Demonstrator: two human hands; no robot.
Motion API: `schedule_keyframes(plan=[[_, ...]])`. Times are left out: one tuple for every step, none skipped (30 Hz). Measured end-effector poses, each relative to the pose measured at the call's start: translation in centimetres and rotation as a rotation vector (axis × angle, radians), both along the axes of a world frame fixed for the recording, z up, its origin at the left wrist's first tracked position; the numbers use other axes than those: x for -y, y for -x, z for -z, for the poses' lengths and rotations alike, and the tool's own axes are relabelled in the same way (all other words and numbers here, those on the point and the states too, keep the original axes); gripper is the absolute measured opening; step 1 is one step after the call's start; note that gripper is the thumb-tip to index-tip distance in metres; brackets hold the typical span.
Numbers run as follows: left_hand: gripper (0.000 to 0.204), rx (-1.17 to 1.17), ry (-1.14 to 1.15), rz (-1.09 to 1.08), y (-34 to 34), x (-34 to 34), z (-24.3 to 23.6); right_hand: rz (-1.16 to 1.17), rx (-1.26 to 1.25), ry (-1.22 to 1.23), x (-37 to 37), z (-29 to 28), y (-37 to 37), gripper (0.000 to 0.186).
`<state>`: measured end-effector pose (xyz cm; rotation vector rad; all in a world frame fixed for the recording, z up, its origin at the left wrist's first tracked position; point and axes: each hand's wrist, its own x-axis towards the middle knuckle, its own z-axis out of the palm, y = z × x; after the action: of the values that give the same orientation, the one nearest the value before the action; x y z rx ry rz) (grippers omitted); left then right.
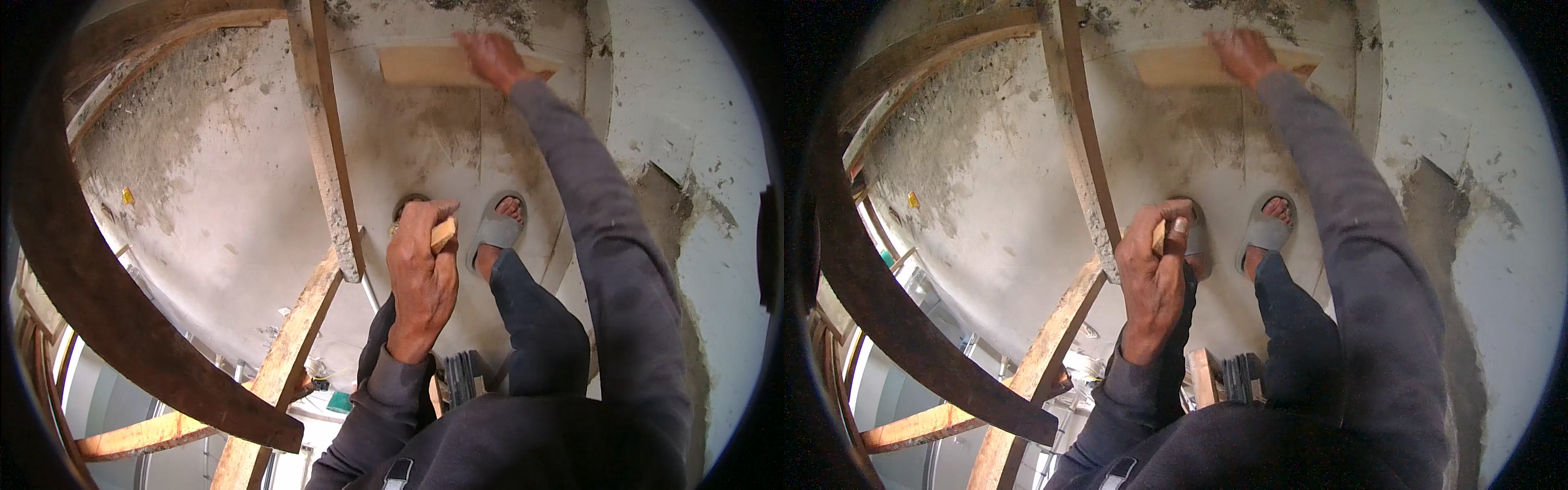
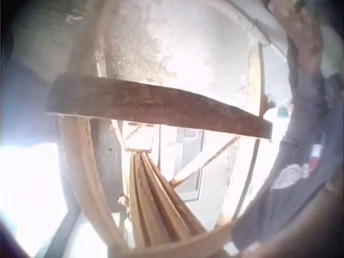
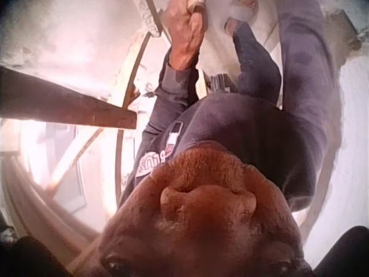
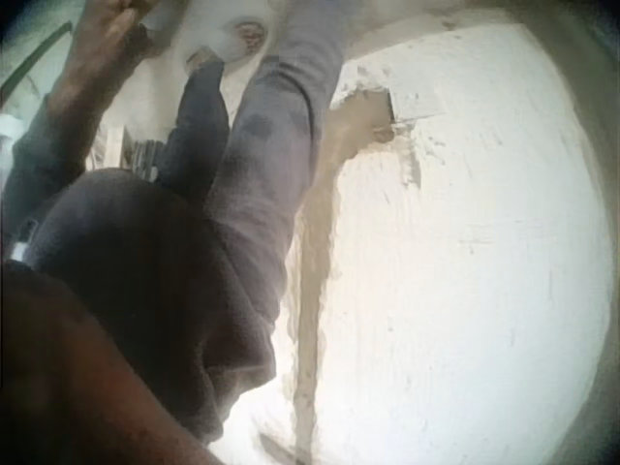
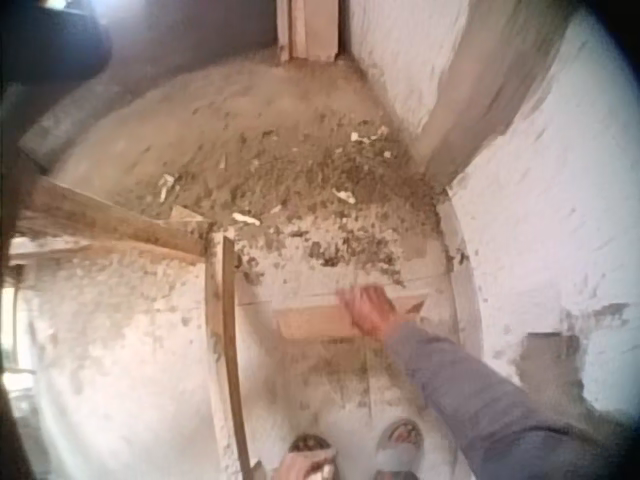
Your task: The person uses a wooden board to smooth wet plaster on a wall. The person repeatedly scrapes the surface with the board and uses a small wooden wedge to fine-tune the plaster application.
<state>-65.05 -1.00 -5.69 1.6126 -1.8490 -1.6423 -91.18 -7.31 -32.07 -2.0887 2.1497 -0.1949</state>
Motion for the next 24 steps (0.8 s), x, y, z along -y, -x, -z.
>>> schedule_keyframes(plan=[[0.029, -0.001, -0.002, -0.009, -0.2, -0.2, 0.1, 0.097, -0.03, -0.073, 1.3, -0.6, 0.3, 0.036], [0.029, -0.004, 0.01, -0.02, -0.3, 0.0, 0.0, 0.194, -0.061, -0.132, 3.4, -1.6, 0.7, 0.043], [0.029, -0.028, 0.014, -0.027, 0.2, 0.1, 0.0, 0.223, -0.087, -0.073, 4.4, -1.3, 2.9, 0.031], [0.029, -0.034, 0.015, -0.013, 0.4, 0.0, 0.0, 0.251, -0.111, -0.016, 5.4, -0.5, 5.3, 0.022], [0.029, -0.019, 0.019, -0.005, 0.2, -0.1, 0.0, 0.273, -0.113, 0.042, 6.3, -0.8, 5.4, 0.018], [0.029, -0.007, 0.022, 0.002, 0.0, -0.1, 0.0, 0.238, -0.095, 0.008, 6.2, -0.9, 5.1, 0.021], [0.029, -0.005, 0.042, -0.002, -0.3, -0.1, 0.1, 0.2, -0.073, -0.023, 5.8, -2.4, 3.7, 0.029], [0.029, -0.013, 0.061, -0.003, -0.4, 0.0, 0.1, 0.165, -0.061, -0.053, 5.1, -4.1, 2.9, 0.038], [0.029, -0.023, 0.078, 0.0, -0.3, 0.0, 0.0, 0.061, -0.067, -0.076, 3.8, -4.4, 2.2, 0.037], [0.029, -0.021, 0.07, 0.003, -0.1, 0.0, 0.0, -0.044, -0.072, -0.104, 1.9, -3.9, 1.3, 0.036], [0.029, -0.015, 0.066, 0.008, 0.0, 0.0, -0.1, -0.105, -0.02, -0.125, 0.5, -3.6, 0.3, 0.036], [0.029, -0.012, 0.063, 0.012, 0.1, 0.0, -0.1, -0.167, 0.031, -0.145, -0.8, -3.3, -0.6, 0.035], [0.029, -0.017, 0.042, 0.004, 0.3, 0.0, -0.1, -0.226, 0.078, -0.167, -1.9, -2.8, -0.9, 0.035], [0.029, -0.022, 0.017, -0.002, 0.4, -0.1, -0.1, -0.186, 0.063, -0.125, -2.7, -1.5, -0.4, 0.036], [0.03, -0.023, 0.001, -0.002, 0.6, -0.2, -0.1, -0.146, 0.047, -0.083, -3.0, -0.1, 0.5, 0.036], [0.03, -0.019, -0.014, -0.002, 0.6, -0.3, -0.1, -0.108, 0.038, -0.039, -3.2, 0.8, 0.8, 0.037], [0.03, -0.007, -0.021, 0.001, 0.5, -0.4, -0.1, -0.013, 0.006, 0.025, -2.6, 0.1, 0.4, 0.037], [0.031, -0.007, -0.016, 0.0, 0.3, -0.5, 0.0, 0.083, -0.029, 0.087, -1.6, -0.7, 0.5, 0.036], [0.031, -0.008, -0.009, 0.001, 0.4, -0.5, -0.1, 0.179, -0.071, 0.153, -0.7, -1.8, 1.0, 0.036], [0.031, -0.022, 0.011, -0.002, 0.3, -0.6, 0.0, 0.189, -0.038, 0.129, -0.4, -2.5, 1.3, 0.036], [0.032, -0.038, 0.03, -0.005, 0.3, -0.7, 0.1, 0.199, -0.007, 0.105, -0.2, -3.1, 1.6, 0.037], [0.024, -0.023, 0.046, 0.009, 0.5, -0.8, 0.1, 0.21, 0.02, 0.081, -0.4, -3.7, 1.9, 0.037], [0.017, -0.004, 0.066, 0.021, 0.4, -0.9, 0.1, 0.189, 0.137, -0.025, -1.0, -3.8, 1.4, 0.038], [0.016, 0.014, 0.085, 0.033, 0.5, -0.8, 0.1, 0.167, 0.253, -0.13, -2.2, -3.9, 0.4, 0.038]])
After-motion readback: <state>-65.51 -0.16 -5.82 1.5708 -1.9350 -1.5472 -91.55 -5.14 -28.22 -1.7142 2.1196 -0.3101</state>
